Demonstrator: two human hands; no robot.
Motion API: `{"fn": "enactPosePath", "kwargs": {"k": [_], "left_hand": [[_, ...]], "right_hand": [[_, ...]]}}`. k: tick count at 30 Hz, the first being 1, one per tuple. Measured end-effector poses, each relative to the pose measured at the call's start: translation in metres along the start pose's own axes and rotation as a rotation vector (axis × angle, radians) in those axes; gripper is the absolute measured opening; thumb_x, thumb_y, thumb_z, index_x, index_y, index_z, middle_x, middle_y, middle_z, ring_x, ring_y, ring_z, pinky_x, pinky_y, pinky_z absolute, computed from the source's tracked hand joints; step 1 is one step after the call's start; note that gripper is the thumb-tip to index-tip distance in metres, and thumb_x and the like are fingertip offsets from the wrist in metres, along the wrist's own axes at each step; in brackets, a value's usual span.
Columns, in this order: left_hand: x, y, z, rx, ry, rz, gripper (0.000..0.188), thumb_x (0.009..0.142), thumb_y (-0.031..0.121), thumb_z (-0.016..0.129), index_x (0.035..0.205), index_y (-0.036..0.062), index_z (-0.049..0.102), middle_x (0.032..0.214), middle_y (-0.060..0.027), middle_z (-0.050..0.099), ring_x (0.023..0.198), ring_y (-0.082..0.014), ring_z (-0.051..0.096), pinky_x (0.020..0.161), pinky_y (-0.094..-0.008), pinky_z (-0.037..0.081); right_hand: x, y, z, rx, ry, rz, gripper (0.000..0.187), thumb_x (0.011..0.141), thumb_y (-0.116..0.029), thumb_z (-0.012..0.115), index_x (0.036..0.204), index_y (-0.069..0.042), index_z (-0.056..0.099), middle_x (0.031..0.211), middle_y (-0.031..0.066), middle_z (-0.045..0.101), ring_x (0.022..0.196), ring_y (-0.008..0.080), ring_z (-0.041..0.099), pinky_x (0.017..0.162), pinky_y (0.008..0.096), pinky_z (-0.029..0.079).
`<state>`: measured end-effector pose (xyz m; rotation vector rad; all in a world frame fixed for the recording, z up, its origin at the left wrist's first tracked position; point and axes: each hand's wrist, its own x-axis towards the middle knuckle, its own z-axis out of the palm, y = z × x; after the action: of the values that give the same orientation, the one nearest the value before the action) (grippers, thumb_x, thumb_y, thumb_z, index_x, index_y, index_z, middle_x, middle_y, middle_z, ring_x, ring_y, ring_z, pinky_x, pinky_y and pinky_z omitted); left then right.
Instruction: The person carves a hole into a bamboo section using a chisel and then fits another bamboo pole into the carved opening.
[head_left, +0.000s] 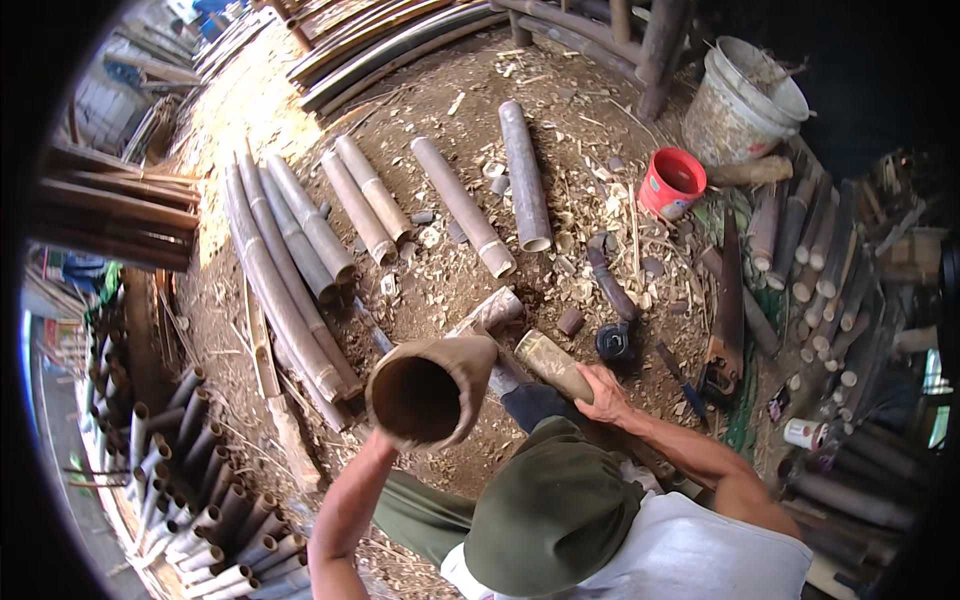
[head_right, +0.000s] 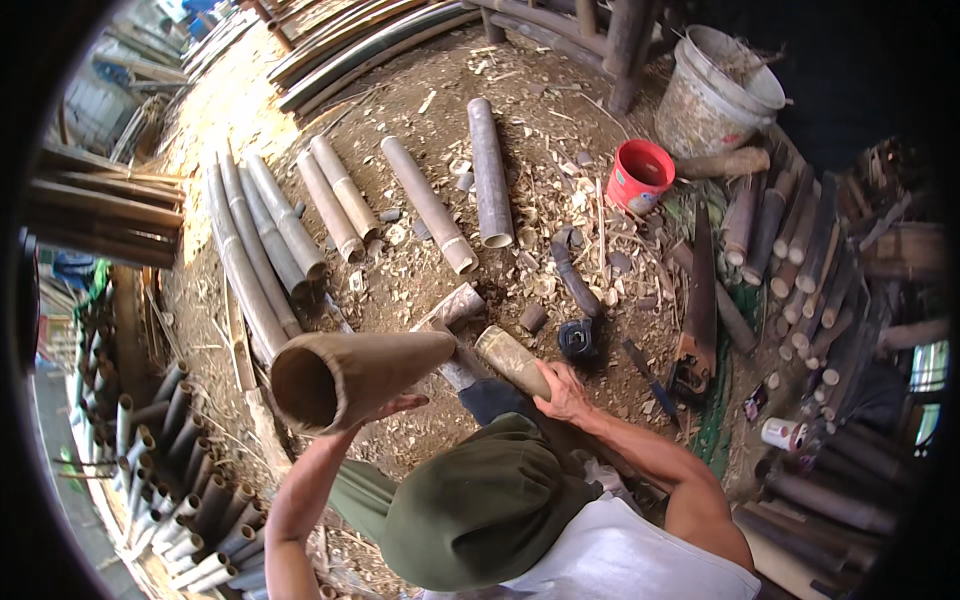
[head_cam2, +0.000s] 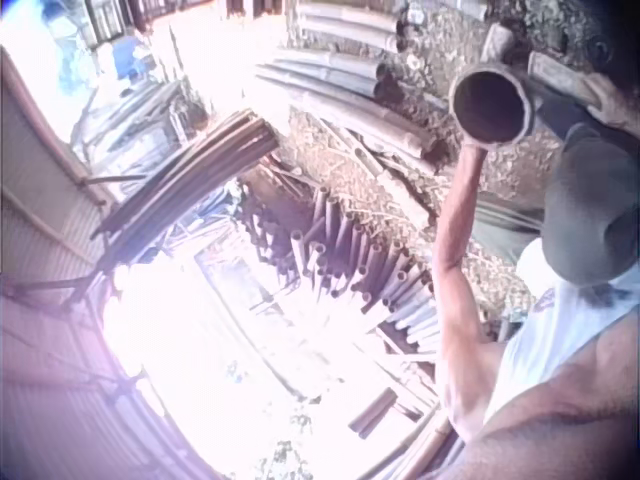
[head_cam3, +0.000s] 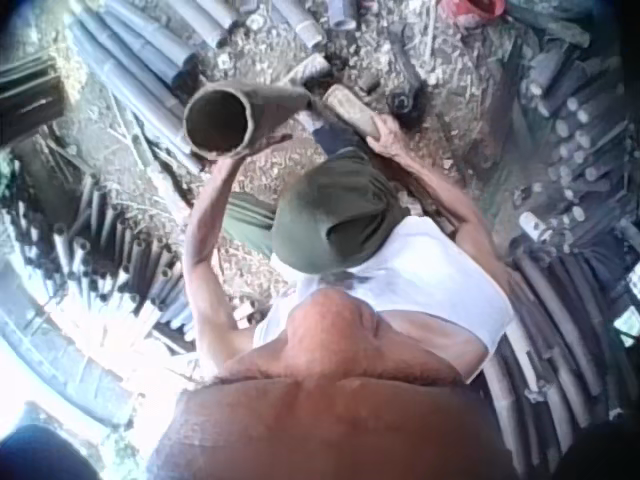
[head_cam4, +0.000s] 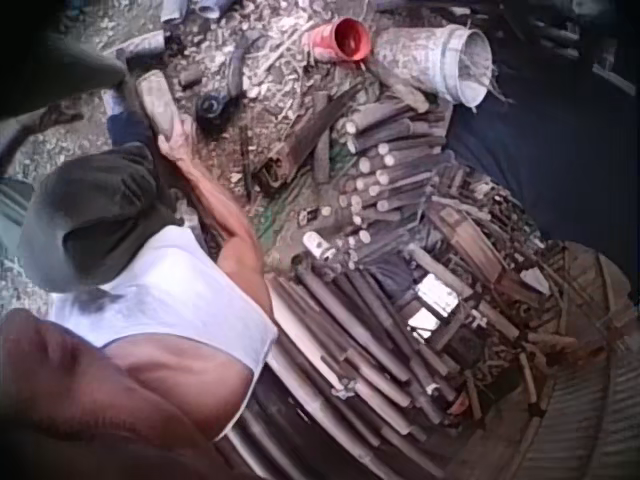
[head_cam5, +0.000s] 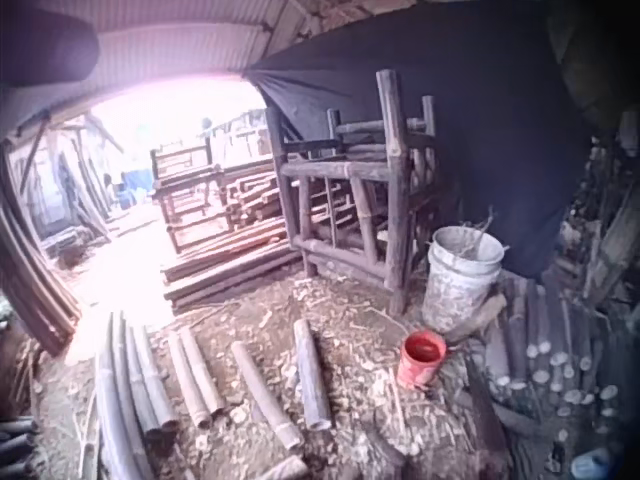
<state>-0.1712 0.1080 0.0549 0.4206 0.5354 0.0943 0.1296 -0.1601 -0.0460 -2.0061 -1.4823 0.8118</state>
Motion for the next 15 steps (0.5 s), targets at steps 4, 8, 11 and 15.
{"fn": "enactPosePath", "kwargs": {"k": [4, 8, 11, 15], "left_hand": [[0.038, -0.024, 0.084, 0.431, 0.451, 0.254, 0.067, 0.094, 0.021, 0.067, 0.149, 0.0061, 0.03, 0.143, -0.0172, 0.046, 0.123, -0.0212, 0.055, 0.106, -0.0329, 0.047], [0.075, -0.041, 0.109, 0.768, 0.507, 0.422, 0.074, 0.081, 0.02, 0.079, 0.142, 0.0063, 0.039, 0.131, -0.015, 0.054, 0.116, -0.0226, 0.059, 0.106, -0.0346, 0.046], [0.076, -0.043, 0.066, 1.304, 0.356, 0.73, 0.08, 0.07, 0.014, 0.087, 0.138, 0.0066, 0.045, 0.12, -0.0128, 0.062, 0.109, -0.0245, 0.064, 0.103, -0.0355, 0.048], [0.063, -0.042, 0.057, 1.319, 0.397, 0.682, 0.077, 0.07, 0.018, 0.087, 0.134, 0.0031, 0.048, 0.131, -0.0157, 0.054, 0.124, -0.0256, 0.053, 0.109, -0.0383, 0.042]], "right_hand": [[0.08, -0.155, -0.078, 0.561, 0.29, -0.615, 0.093, 0.076, -0.044, 0.08, 0.145, 0.002, 0.037, 0.141, 0.0224, 0.044, 0.129, 0.0362, 0.046, 0.112, 0.0456, 0.036], [0.124, -0.248, -0.119, 0.802, 0.07, -1.028, 0.09, 0.066, -0.044, 0.085, 0.137, -0.005, 0.045, 0.118, 0.0176, 0.057, 0.11, 0.0348, 0.06, 0.092, 0.0458, 0.052], [0.116, -0.257, -0.125, 0.837, -0.026, -1.091, 0.08, 0.06, -0.038, 0.087, 0.124, -0.005, 0.052, 0.1, 0.0127, 0.061, 0.089, 0.0343, 0.065, 0.077, 0.0449, 0.056], [0.11, -0.266, -0.121, 0.875, 0.092, -1.115, 0.069, 0.055, -0.028, 0.085, 0.112, -0.006, 0.053, 0.089, 0.0106, 0.06, 0.079, 0.033, 0.066, 0.068, 0.044, 0.056]]}}
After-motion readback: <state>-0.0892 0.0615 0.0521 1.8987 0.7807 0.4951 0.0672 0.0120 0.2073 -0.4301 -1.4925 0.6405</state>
